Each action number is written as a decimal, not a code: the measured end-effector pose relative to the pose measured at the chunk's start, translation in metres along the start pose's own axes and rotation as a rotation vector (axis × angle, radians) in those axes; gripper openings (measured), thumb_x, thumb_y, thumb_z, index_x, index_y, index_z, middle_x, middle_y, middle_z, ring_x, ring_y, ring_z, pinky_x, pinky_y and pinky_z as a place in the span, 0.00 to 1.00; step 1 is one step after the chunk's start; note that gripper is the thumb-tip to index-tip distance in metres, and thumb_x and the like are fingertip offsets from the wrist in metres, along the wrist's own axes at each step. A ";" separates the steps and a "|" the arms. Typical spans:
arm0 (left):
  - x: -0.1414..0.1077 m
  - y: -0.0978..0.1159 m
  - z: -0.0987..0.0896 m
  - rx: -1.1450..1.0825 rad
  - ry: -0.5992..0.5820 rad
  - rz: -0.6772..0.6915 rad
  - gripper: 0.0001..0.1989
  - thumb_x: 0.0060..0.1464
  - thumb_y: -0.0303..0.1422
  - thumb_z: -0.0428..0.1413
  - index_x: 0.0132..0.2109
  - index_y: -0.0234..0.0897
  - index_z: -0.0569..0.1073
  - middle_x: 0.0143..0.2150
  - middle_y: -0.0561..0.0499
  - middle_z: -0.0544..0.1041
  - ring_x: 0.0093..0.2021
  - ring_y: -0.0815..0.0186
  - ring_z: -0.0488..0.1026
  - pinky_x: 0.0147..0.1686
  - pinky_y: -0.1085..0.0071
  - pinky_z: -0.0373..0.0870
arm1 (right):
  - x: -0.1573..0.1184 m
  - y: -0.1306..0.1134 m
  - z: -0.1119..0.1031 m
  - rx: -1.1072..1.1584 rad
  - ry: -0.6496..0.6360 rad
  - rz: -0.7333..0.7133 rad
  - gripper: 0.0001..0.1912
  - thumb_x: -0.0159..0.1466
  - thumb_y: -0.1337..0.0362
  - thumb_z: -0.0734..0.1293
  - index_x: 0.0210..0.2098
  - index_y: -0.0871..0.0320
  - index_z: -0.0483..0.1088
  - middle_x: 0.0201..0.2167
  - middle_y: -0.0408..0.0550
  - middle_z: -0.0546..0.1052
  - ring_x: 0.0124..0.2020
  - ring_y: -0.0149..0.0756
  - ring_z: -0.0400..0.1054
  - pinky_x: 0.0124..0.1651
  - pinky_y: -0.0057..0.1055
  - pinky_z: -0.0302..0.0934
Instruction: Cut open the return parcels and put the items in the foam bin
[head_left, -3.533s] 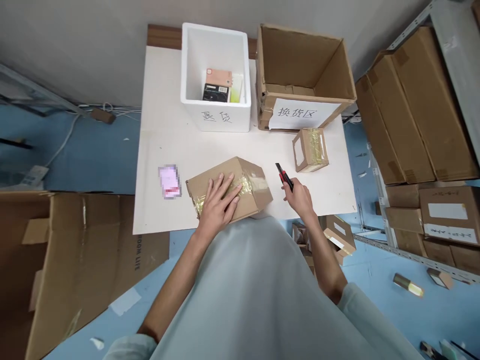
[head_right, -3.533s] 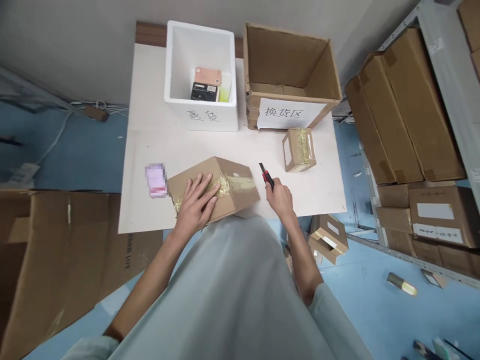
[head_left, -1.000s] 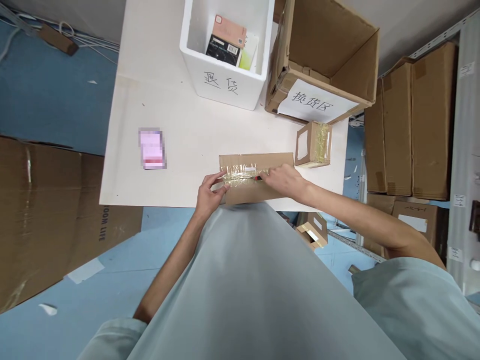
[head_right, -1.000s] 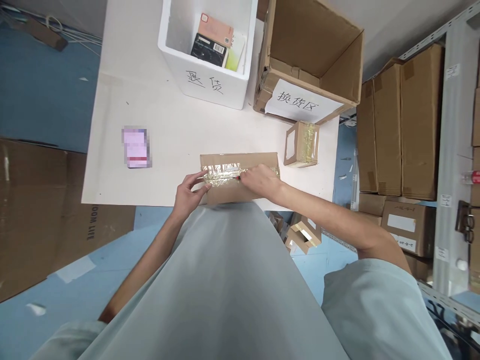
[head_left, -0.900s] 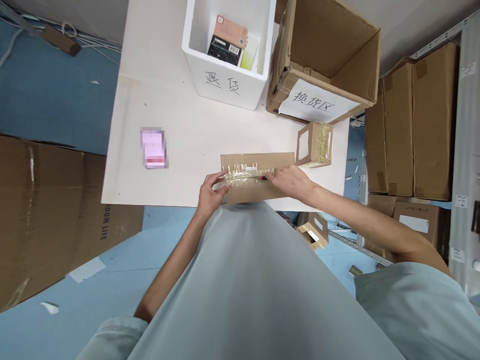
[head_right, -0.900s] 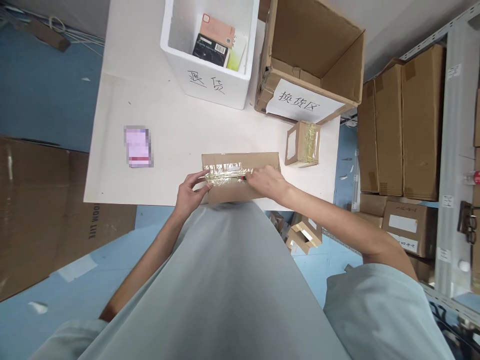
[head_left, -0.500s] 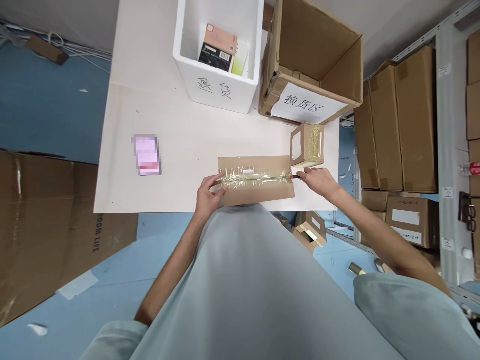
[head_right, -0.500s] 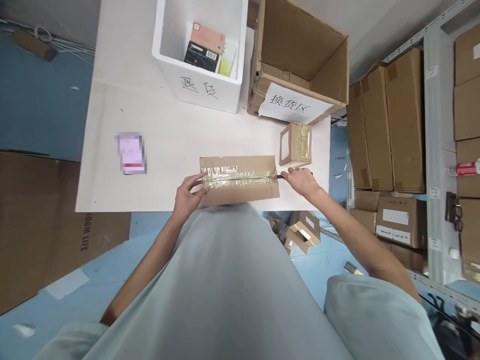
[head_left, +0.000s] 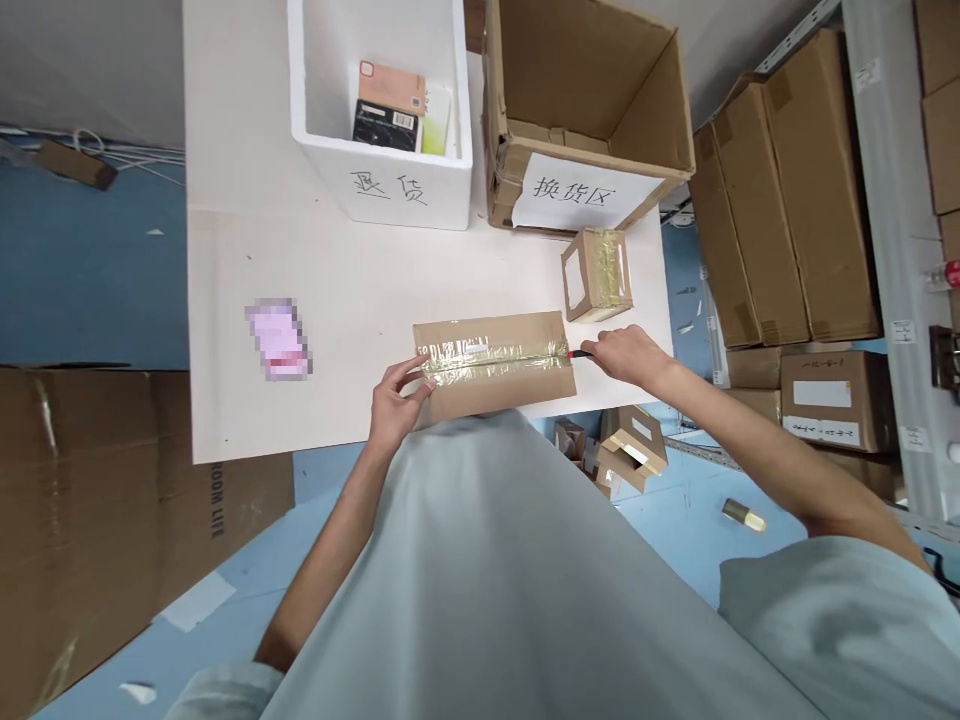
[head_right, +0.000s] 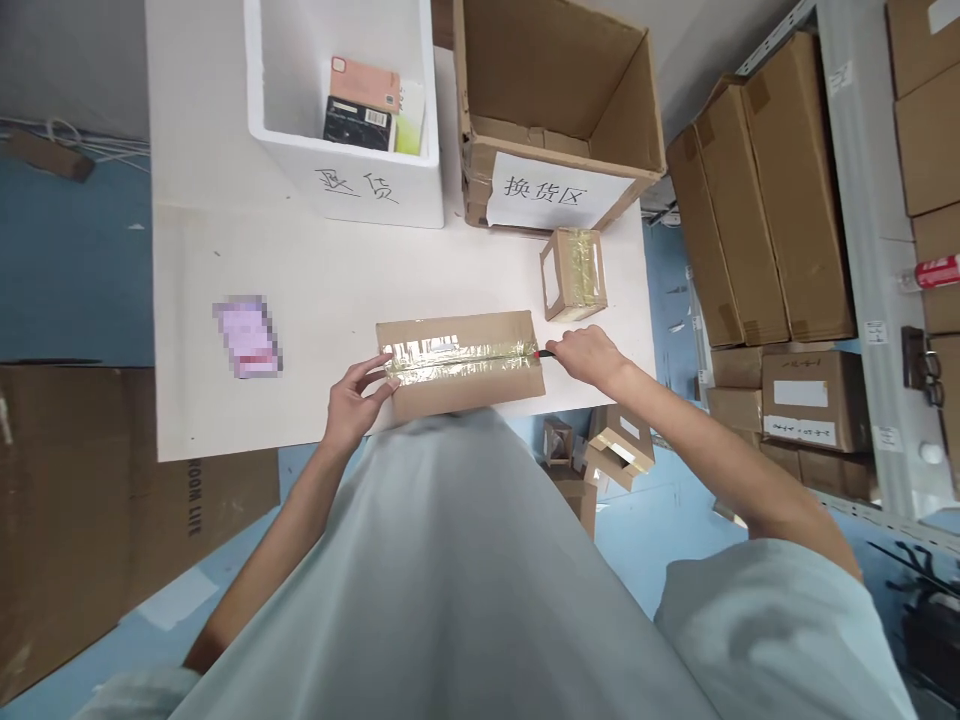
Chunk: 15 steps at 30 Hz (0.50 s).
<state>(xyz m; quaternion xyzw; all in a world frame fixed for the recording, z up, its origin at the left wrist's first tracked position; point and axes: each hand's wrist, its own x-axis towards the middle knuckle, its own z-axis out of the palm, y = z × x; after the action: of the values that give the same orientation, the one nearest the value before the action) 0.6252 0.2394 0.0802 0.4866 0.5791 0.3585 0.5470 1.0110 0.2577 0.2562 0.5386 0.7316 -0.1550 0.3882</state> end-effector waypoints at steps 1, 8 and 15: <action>0.000 0.000 0.000 -0.001 0.000 -0.007 0.27 0.54 0.44 0.69 0.60 0.42 0.82 0.66 0.40 0.77 0.58 0.51 0.82 0.56 0.52 0.84 | 0.000 0.000 -0.006 -0.001 -0.014 -0.005 0.22 0.80 0.65 0.56 0.65 0.58 0.75 0.51 0.67 0.84 0.52 0.55 0.80 0.48 0.41 0.59; -0.001 -0.002 0.001 -0.008 0.018 0.006 0.28 0.54 0.46 0.68 0.60 0.42 0.82 0.64 0.41 0.79 0.59 0.50 0.81 0.58 0.51 0.84 | -0.005 0.010 -0.017 -0.021 -0.053 0.005 0.22 0.81 0.61 0.56 0.64 0.57 0.77 0.50 0.66 0.85 0.50 0.56 0.80 0.47 0.42 0.59; 0.000 -0.003 0.001 -0.011 0.007 0.011 0.28 0.55 0.46 0.69 0.61 0.43 0.82 0.64 0.42 0.78 0.59 0.51 0.81 0.61 0.50 0.82 | -0.015 0.035 -0.005 0.048 -0.045 0.015 0.23 0.81 0.54 0.56 0.64 0.52 0.77 0.50 0.59 0.86 0.48 0.52 0.78 0.46 0.38 0.57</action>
<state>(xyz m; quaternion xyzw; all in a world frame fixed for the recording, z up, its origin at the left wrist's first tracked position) 0.6256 0.2387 0.0768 0.4857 0.5762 0.3663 0.5458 1.0427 0.2637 0.2772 0.5495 0.7146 -0.1816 0.3929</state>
